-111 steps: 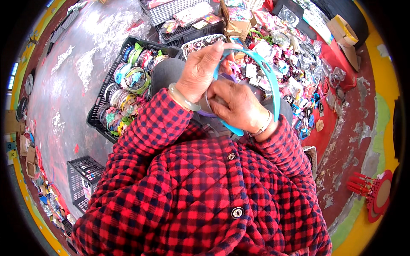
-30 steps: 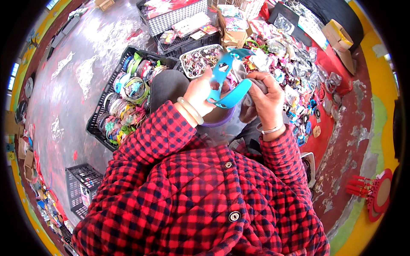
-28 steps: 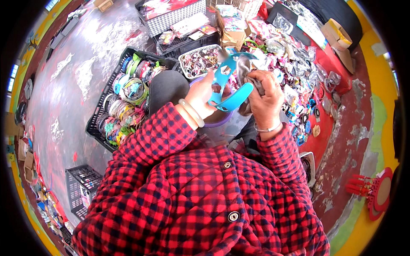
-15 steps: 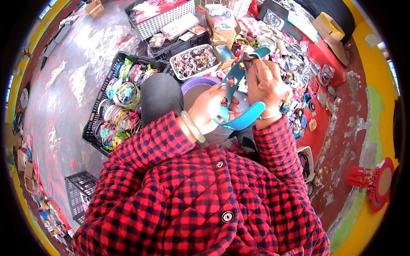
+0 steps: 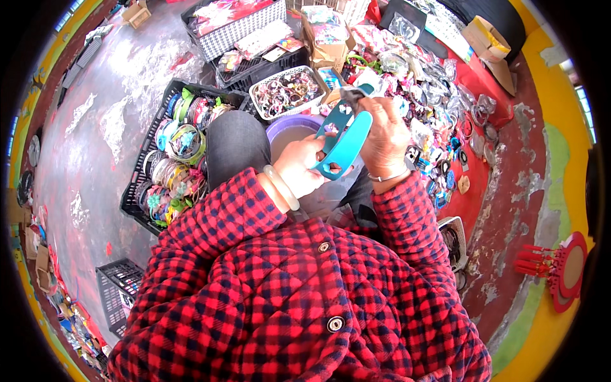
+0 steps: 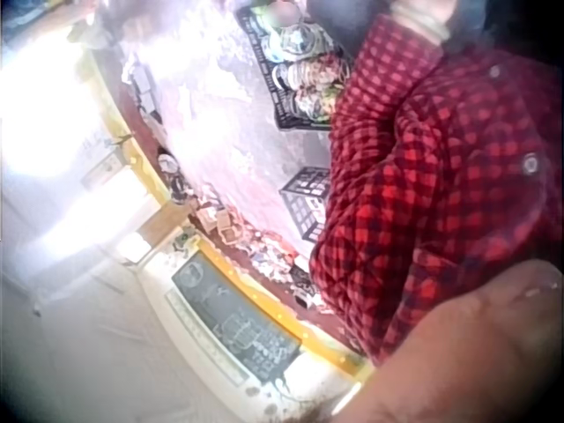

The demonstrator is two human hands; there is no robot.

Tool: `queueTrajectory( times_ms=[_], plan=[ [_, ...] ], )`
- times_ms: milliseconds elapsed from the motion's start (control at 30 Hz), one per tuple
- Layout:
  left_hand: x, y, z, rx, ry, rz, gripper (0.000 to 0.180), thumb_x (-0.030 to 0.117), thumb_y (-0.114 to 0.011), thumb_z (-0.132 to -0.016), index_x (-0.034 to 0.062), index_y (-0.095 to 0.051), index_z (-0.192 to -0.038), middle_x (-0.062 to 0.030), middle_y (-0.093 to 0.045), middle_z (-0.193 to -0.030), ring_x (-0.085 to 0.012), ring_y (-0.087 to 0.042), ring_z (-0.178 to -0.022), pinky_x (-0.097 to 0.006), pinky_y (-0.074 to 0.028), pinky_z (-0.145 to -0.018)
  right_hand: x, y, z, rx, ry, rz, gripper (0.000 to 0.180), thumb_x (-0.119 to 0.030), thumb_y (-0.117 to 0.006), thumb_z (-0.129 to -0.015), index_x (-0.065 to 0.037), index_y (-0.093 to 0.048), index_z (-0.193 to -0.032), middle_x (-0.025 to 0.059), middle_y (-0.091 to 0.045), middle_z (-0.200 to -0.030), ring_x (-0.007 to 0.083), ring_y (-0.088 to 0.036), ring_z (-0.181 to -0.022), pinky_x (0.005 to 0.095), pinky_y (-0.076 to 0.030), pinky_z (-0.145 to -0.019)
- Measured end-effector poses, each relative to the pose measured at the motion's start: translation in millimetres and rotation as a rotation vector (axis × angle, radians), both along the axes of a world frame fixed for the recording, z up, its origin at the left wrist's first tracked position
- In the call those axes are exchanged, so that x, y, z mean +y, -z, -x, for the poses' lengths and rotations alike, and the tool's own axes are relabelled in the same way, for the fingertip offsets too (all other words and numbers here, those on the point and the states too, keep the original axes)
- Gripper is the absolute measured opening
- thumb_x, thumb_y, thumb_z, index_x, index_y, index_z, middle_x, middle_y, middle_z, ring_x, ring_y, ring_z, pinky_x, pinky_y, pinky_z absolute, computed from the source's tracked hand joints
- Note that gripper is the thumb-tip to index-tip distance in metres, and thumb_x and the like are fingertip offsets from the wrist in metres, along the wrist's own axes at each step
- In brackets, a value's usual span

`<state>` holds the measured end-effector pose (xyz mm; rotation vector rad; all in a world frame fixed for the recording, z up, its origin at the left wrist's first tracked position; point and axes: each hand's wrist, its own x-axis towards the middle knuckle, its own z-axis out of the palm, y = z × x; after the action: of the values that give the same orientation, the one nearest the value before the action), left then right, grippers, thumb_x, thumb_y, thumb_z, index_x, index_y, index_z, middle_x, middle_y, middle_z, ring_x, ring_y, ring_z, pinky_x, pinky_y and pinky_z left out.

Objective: The person sits on the floor and cleans a light blue plastic object using a grey cloth. They repeatedly wipe the object and dip the cloth into a purple bowl of water to clean it thoroughly.

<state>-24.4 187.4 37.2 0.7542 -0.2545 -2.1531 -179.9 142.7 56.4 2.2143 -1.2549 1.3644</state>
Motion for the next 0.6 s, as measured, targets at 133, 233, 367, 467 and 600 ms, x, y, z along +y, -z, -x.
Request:
queueTrajectory(
  times_ms=[133, 233, 367, 467, 600],
  plan=[
    [2, 10, 4, -0.156, 0.055, 0.227, 0.025, 0.008, -0.043, -0.093, 0.003, -0.048, -0.117, -0.0052, -0.053, -0.095, -0.0135, -0.054, -0.084, -0.038, -0.048, -0.087, -1, -11, 6, 0.012, 0.043, 0.071, 0.02, -0.004, -0.067, -0.071, -0.01, -0.061, -0.089, 0.0048, -0.058, -0.082, 0.0228, -0.059, -0.062, 0.0317, -0.047, -0.052],
    [-1, 17, 7, -0.144, 0.026, 0.151, 0.027, 0.014, -0.041, -0.094, 0.0057, -0.046, -0.12, -0.0047, -0.053, -0.09, -0.0133, -0.055, -0.074, -0.029, -0.05, -0.069, -4, -11, 8, 0.013, 0.092, 0.07, 0.021, -0.004, -0.067, -0.071, -0.011, -0.06, -0.09, 0.0046, -0.058, -0.081, 0.0222, -0.059, -0.06, 0.0312, -0.047, -0.051],
    [4, -6, 11, -0.231, 0.001, 0.064, 0.031, 0.022, -0.04, -0.095, 0.0093, -0.043, -0.123, -0.0057, -0.053, -0.084, -0.0125, -0.054, -0.064, -0.02, -0.041, -0.042, -7, -15, 9, -0.009, 0.172, 0.084, 0.02, -0.006, -0.067, -0.071, -0.012, -0.06, -0.089, 0.0048, -0.059, -0.08, 0.0221, -0.059, -0.06, 0.0303, -0.046, -0.05],
    [5, -8, 12, -0.224, 0.033, 0.101, 0.032, 0.022, -0.038, -0.095, 0.0091, -0.04, -0.125, -0.0072, -0.053, -0.083, -0.0124, -0.054, -0.063, -0.019, -0.037, -0.037, -8, -15, 11, -0.028, 0.176, 0.073, 0.018, -0.007, -0.066, -0.072, -0.012, -0.059, -0.088, 0.0047, -0.058, -0.078, 0.0225, -0.058, -0.058, 0.0313, -0.046, -0.049],
    [6, -7, 14, -0.213, 0.02, 0.119, 0.032, 0.021, -0.039, -0.095, 0.0086, -0.04, -0.125, -0.0071, -0.052, -0.083, -0.0125, -0.053, -0.062, -0.018, -0.036, -0.037, -5, -7, 6, 0.011, 0.151, -0.027, 0.015, -0.008, -0.065, -0.072, -0.011, -0.059, -0.086, 0.0061, -0.058, -0.077, 0.0241, -0.058, -0.06, 0.0328, -0.046, -0.051]
  ],
)
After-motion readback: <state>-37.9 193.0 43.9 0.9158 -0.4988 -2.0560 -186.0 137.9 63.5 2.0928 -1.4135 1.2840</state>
